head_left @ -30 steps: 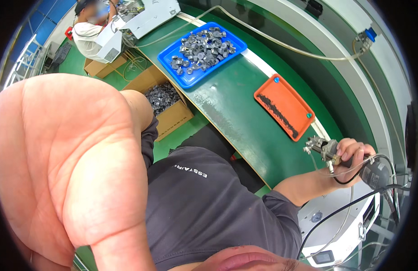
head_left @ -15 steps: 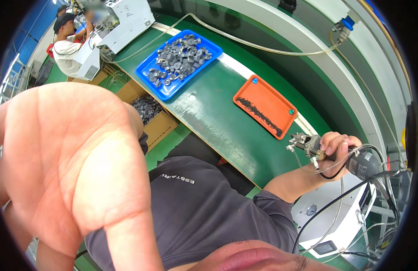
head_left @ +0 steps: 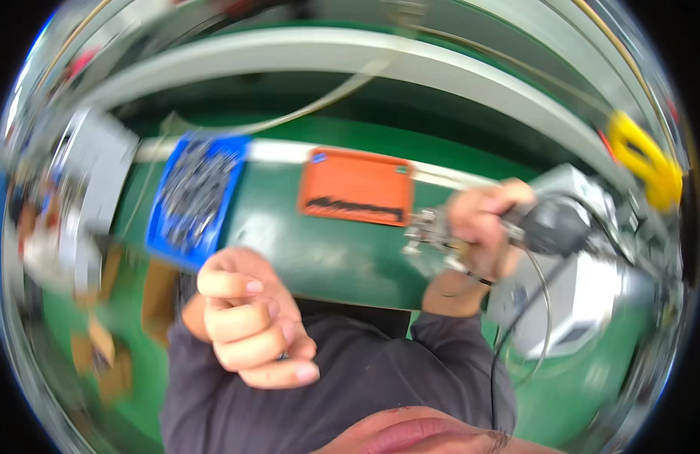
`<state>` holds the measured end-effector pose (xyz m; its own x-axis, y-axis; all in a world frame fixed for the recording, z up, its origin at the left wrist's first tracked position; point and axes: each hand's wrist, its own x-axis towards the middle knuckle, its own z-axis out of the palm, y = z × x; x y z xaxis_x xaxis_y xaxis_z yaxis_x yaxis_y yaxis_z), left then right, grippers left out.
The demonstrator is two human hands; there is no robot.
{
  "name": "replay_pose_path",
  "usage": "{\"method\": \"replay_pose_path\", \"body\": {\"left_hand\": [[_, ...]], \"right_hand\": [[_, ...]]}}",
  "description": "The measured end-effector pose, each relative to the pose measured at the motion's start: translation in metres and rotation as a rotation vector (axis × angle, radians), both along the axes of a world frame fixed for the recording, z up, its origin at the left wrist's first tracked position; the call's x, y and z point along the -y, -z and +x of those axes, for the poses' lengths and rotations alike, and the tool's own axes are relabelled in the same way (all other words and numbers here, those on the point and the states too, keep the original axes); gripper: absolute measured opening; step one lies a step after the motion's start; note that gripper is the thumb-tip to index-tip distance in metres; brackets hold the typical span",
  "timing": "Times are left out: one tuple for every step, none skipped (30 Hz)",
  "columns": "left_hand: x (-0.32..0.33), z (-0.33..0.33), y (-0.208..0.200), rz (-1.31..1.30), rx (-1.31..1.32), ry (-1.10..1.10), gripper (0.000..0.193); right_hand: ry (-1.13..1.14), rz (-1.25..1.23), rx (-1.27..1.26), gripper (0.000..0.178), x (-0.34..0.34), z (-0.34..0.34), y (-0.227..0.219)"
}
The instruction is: The person repeatedly picks up metal components from a tray and fastens them using an automatic screw-driving tool on a workbench. After working on multiple components, the person stands up from the workstation.
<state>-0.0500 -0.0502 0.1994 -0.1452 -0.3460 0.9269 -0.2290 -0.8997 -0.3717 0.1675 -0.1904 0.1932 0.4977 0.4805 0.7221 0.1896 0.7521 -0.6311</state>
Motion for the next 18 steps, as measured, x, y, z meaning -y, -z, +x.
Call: {"method": "replay_pose_path", "body": {"left_hand": [[-0.006, 0.013, 0.019, -0.021, -0.08, 0.021, 0.014], [-0.01, 0.018, 0.035, -0.086, -0.257, 0.012, 0.016], [-0.023, 0.027, 0.057, -0.149, -0.266, 0.056, 0.017], [-0.029, 0.027, 0.069, -0.263, -0.457, 0.06, 0.017], [-0.034, 0.037, 0.086, -0.329, -0.499, 0.09, 0.018], [-0.031, 0.048, 0.102, -0.353, -0.583, 0.124, 0.02], [-0.033, 0.065, 0.12, -0.372, -0.659, 0.16, 0.021], [-0.026, 0.082, 0.132, -0.435, -0.689, 0.276, 0.021], [-0.015, 0.089, 0.15, -0.516, -0.734, 0.375, 0.022], [-0.01, 0.09, 0.168, -0.525, -0.812, 0.379, 0.019], [0.01, 0.102, 0.155, -0.42, -0.708, 0.4, 0.017], [0.015, 0.106, 0.165, -0.36, -0.76, 0.436, 0.017], [0.016, 0.108, 0.174, -0.3, -0.81, 0.459, 0.017], [0.018, 0.108, 0.182, -0.298, -0.813, 0.479, 0.017], [0.021, 0.105, 0.19, -0.287, -0.821, 0.51, 0.014], [0.023, 0.104, 0.195, -0.275, -0.83, 0.549, 0.01], [0.021, 0.1, 0.198, -0.276, -0.833, 0.574, 0.01], [0.019, 0.095, 0.198, -0.294, -0.854, 0.554, 0.009]], "right_hand": [[-0.138, 0.007, -0.048, 0.02, 0.006, 0.008, 0.007], [-0.039, -0.036, -0.079, 0.026, 0.01, 0.011, 0.014], [-0.329, -0.068, -0.281, 0.026, 0.005, 0.004, -0.004], [-0.169, -0.04, -0.311, 0.022, 0.006, -0.007, -0.011], [-0.11, -0.172, -0.176, 0.02, 0.016, -0.001, -0.023], [-0.058, -0.202, -0.066, 0.019, 0.02, 0.01, -0.024], [-0.04, -0.193, -0.035, 0.02, 0.022, 0.016, -0.022], [-0.04, -0.148, -0.07, 0.02, 0.024, 0.018, -0.026], [-0.058, -0.113, -0.118, 0.02, 0.026, 0.015, -0.025], [-0.044, -0.19, -0.101, 0.021, 0.032, 0.014, -0.031], [-0.002, -0.194, -0.103, 0.021, 0.035, 0.012, -0.027], [0.032, -0.163, -0.084, 0.021, 0.034, 0.01, -0.023], [0.055, -0.131, -0.066, 0.021, 0.03, 0.008, -0.022], [0.064, -0.164, -0.097, 0.022, 0.029, 0.005, -0.023], [0.081, -0.17, -0.098, 0.022, 0.026, 0.004, -0.021], [0.088, -0.139, -0.099, 0.022, 0.022, 0.004, -0.019], [0.095, -0.11, -0.098, 0.022, 0.018, 0.005, -0.017], [0.103, -0.074, -0.12, 0.021, 0.015, 0.006, -0.015]]}}
